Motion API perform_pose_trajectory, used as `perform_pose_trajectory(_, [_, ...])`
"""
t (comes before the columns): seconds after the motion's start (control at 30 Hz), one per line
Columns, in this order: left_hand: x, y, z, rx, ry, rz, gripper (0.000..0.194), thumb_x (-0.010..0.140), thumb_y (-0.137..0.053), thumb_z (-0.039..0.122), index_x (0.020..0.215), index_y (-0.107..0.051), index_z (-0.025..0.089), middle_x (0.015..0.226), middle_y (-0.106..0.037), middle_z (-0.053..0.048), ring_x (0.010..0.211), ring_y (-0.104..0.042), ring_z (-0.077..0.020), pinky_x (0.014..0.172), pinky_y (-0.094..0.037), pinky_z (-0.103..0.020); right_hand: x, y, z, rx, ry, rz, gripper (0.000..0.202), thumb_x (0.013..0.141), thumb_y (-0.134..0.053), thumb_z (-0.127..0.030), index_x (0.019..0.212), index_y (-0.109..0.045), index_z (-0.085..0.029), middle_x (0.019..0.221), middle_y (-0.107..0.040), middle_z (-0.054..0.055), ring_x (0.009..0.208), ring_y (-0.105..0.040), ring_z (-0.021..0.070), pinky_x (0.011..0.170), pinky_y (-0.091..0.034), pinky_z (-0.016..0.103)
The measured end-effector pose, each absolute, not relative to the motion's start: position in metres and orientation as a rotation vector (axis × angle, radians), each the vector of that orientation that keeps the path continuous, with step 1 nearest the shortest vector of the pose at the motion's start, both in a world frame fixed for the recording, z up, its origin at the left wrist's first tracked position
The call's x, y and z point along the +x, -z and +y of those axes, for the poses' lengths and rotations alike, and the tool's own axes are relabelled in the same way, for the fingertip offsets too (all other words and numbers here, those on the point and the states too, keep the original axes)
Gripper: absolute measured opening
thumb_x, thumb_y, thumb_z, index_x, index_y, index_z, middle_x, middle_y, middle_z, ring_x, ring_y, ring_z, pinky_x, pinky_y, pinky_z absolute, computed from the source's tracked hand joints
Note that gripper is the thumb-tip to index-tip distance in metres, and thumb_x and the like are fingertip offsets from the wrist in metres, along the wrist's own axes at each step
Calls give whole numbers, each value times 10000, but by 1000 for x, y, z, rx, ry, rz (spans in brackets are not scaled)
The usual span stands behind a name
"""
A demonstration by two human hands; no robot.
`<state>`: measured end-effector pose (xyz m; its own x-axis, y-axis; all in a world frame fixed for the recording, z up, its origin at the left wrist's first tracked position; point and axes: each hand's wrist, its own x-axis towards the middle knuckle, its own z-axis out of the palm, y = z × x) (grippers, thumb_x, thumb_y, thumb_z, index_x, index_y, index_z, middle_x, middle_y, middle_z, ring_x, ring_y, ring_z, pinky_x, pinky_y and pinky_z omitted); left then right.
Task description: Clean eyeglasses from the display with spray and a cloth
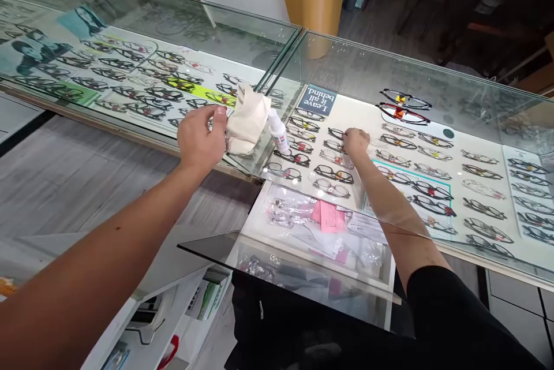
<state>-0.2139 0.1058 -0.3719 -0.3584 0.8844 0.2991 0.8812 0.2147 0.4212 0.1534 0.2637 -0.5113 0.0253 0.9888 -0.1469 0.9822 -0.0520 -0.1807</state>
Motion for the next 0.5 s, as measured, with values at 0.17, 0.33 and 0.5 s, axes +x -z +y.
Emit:
perform_pose_trajectory(0.17, [-215,373,107,1802,-933,2435,470,1104,-405,437,1211,-796,201,1220,-801,-105,1211,-683,-288,1018,-480,-406,150,485,236,-2102,-285,-2215,414,1106,-401,-256,1252,-777,-166,1232,-793,200,1149,-678,296,992,-363,413])
perform_pose_trajectory(0.33, [-214,375,111,1794,-910,2468,493,1091,-408,440,1239,-802,183,1221,-801,-133,1162,-676,-300,982,-469,-404,149,460,164,-1904,-305,-2364,461,1150,-342,-349,1288,-758,-206,1256,-801,154,1169,-689,292,959,-399,380])
perform_pose_trajectory(0.5, [-214,375,118,1734,-883,2504,487,1077,-436,442,1237,-797,156,1219,-787,-154,1114,-641,-292,967,-443,-396,160,441,81,-1795,-434,-2509,421,1143,-407,-390,1237,-791,-244,1254,-819,109,1162,-714,269,927,-455,344])
